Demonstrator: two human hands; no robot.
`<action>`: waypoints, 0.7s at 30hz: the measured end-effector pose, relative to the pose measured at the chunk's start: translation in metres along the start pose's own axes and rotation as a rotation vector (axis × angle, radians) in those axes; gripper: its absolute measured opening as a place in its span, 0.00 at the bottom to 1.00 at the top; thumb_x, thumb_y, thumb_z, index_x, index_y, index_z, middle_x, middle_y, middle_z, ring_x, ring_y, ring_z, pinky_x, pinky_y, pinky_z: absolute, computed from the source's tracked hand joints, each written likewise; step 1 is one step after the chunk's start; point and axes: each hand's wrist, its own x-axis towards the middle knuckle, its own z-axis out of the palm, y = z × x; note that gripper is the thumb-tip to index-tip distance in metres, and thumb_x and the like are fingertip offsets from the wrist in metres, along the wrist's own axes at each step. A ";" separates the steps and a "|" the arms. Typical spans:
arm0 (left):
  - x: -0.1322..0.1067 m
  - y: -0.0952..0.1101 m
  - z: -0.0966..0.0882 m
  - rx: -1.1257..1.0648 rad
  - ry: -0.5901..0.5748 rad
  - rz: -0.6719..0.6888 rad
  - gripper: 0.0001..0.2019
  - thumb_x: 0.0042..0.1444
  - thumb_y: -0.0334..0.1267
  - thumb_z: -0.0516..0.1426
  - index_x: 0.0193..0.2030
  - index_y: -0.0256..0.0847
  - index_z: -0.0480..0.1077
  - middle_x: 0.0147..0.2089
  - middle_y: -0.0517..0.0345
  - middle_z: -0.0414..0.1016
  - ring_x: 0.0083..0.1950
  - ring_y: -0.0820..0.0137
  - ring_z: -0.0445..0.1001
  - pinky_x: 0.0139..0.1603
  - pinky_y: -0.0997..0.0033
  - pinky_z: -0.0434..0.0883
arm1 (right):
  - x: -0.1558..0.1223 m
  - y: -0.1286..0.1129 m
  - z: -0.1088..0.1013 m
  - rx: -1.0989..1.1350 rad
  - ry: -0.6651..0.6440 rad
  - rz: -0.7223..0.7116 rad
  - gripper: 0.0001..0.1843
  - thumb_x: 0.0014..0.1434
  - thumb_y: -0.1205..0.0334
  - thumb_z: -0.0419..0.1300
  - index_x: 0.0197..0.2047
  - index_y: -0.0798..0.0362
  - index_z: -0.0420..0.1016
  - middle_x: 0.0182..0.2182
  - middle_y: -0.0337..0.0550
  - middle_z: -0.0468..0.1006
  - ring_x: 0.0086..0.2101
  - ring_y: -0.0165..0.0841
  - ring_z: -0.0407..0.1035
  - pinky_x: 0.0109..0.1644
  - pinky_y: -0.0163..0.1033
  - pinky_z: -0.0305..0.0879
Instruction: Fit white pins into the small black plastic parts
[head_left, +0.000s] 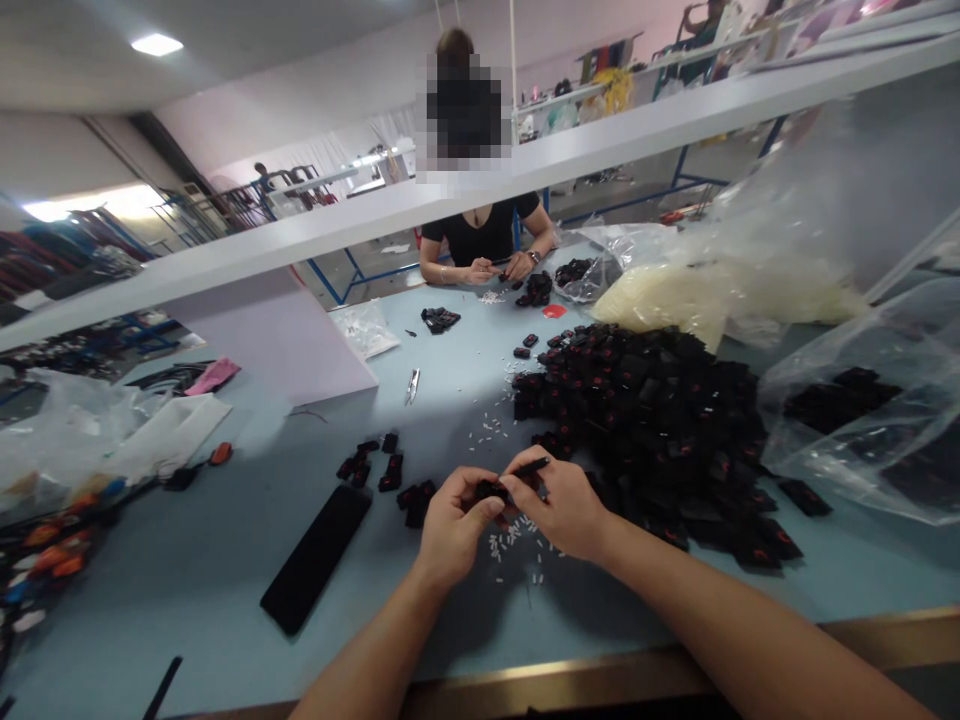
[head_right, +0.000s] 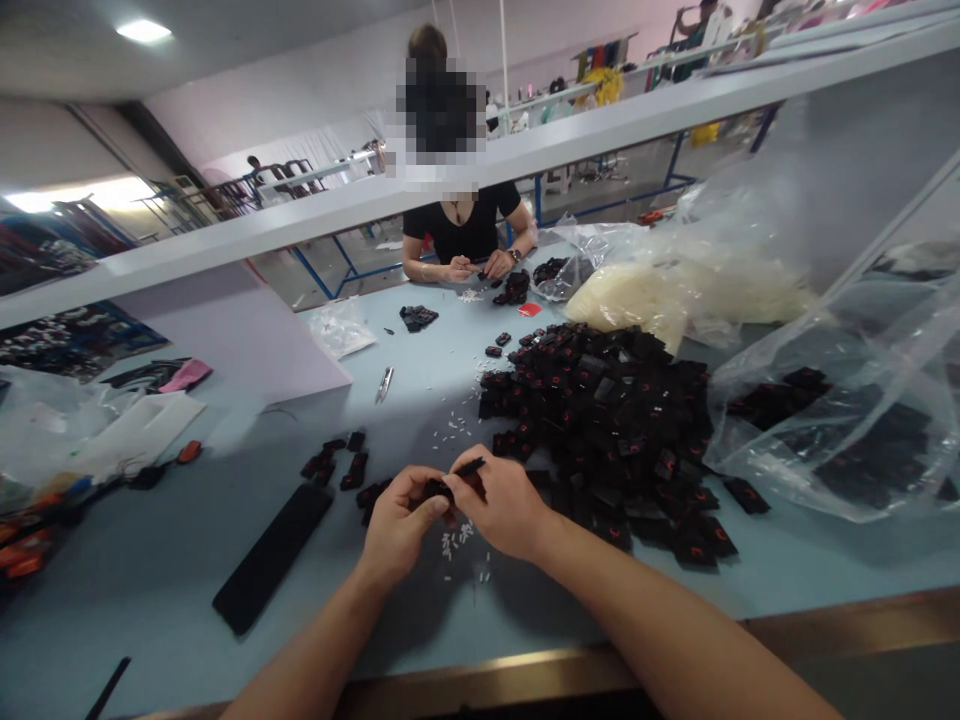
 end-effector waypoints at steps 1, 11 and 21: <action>0.000 0.000 0.000 0.008 0.005 0.000 0.10 0.49 0.35 0.64 0.38 0.39 0.71 0.29 0.61 0.77 0.27 0.70 0.76 0.30 0.71 0.73 | 0.000 0.000 0.000 -0.016 0.004 -0.022 0.08 0.62 0.58 0.53 0.37 0.52 0.70 0.28 0.42 0.76 0.28 0.33 0.73 0.33 0.36 0.66; 0.002 -0.004 -0.005 0.009 -0.038 0.035 0.10 0.53 0.36 0.62 0.41 0.39 0.69 0.34 0.56 0.79 0.32 0.68 0.77 0.33 0.67 0.73 | 0.006 0.003 0.004 0.505 -0.040 0.277 0.09 0.61 0.54 0.55 0.36 0.50 0.66 0.25 0.38 0.75 0.21 0.30 0.69 0.23 0.34 0.64; 0.002 -0.002 -0.003 0.043 -0.012 0.017 0.10 0.51 0.37 0.63 0.39 0.40 0.70 0.31 0.58 0.79 0.30 0.68 0.77 0.34 0.68 0.72 | 0.004 0.000 -0.001 0.214 -0.038 0.174 0.07 0.62 0.57 0.55 0.37 0.51 0.70 0.25 0.38 0.76 0.24 0.30 0.70 0.27 0.34 0.64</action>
